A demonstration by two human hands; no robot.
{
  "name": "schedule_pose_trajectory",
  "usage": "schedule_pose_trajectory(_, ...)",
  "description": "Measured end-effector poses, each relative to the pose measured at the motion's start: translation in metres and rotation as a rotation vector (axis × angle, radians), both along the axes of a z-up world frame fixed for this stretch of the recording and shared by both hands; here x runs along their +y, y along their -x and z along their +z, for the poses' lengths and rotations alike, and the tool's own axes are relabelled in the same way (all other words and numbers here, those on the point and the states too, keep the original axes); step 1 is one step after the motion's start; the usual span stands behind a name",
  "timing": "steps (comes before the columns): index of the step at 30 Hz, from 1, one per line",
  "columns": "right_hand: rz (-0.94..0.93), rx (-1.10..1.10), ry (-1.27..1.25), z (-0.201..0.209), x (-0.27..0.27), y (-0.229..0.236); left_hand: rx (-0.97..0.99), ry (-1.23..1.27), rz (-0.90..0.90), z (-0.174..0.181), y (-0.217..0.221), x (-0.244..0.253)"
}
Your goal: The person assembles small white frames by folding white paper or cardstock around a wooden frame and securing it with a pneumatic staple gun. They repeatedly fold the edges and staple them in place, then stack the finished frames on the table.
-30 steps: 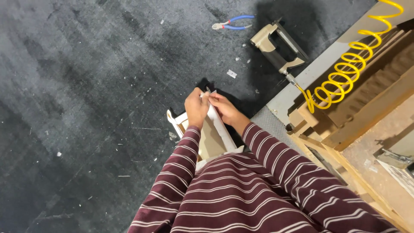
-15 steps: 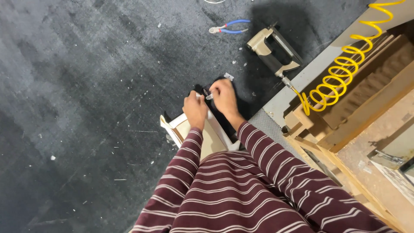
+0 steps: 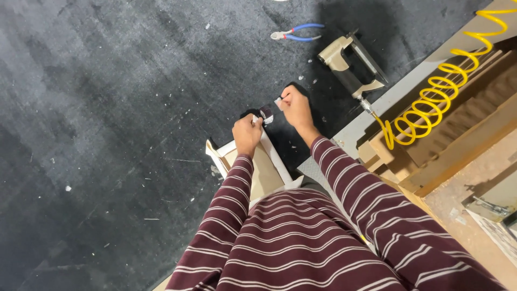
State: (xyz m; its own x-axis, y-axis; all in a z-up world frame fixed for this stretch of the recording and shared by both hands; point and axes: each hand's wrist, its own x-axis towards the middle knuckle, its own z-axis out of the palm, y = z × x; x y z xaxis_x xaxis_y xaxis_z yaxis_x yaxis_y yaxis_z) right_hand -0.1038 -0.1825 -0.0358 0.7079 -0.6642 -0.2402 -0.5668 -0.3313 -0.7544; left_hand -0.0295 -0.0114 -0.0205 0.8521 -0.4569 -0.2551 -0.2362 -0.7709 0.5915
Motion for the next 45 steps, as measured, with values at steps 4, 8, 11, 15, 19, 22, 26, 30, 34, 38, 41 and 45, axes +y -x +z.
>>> schedule_pose_trajectory(4, -0.181, -0.088, -0.521, 0.028, 0.034, -0.003, 0.059, 0.052, -0.014, -0.012, -0.006, 0.006)
schedule_pose_trajectory(8, -0.141, -0.058, -0.467, 0.025, 0.042, -0.004, 0.159, 0.212, 0.013, -0.015, -0.010, 0.011)
schedule_pose_trajectory(11, -0.100, -0.054, -0.329, 0.023, 0.047, -0.003, 0.186, 0.244, 0.059, -0.011, -0.009, 0.010)
schedule_pose_trajectory(15, 0.064, 0.021, -0.044, 0.026, 0.051, 0.002, 0.195, 0.251, 0.096, -0.019, -0.010, 0.009)
schedule_pose_trajectory(19, 0.125, 0.111, 0.079, 0.023, 0.049, 0.006, 0.151, 0.124, -0.027, 0.001, -0.009, 0.002)
schedule_pose_trajectory(22, 0.127, 0.142, 0.111, 0.028, 0.044, 0.004, 0.128, 0.021, -0.075, -0.009, -0.007, -0.004)
schedule_pose_trajectory(26, 0.033, 0.181, 0.074, 0.039, 0.038, 0.002, 0.136, -0.010, 0.013, -0.004, -0.005, -0.010)
schedule_pose_trajectory(30, -0.094, 0.080, -0.198, 0.017, 0.038, 0.002, 0.151, 0.000, 0.060, -0.010, -0.008, -0.004)
schedule_pose_trajectory(34, -0.164, 0.069, -0.339, 0.015, 0.046, 0.002, 0.184, 0.081, 0.096, -0.019, -0.015, 0.004)
schedule_pose_trajectory(38, -0.183, 0.055, -0.411, 0.004, 0.055, -0.003, 0.224, 0.186, 0.127, -0.018, -0.015, 0.006)
schedule_pose_trajectory(41, -0.207, 0.010, -0.484, 0.013, 0.060, -0.008, 0.259, 0.279, 0.171, -0.013, -0.015, 0.008)
schedule_pose_trajectory(45, -0.193, 0.027, -0.505, 0.027, 0.059, -0.015, 0.302, 0.373, 0.178, -0.015, -0.013, 0.009)
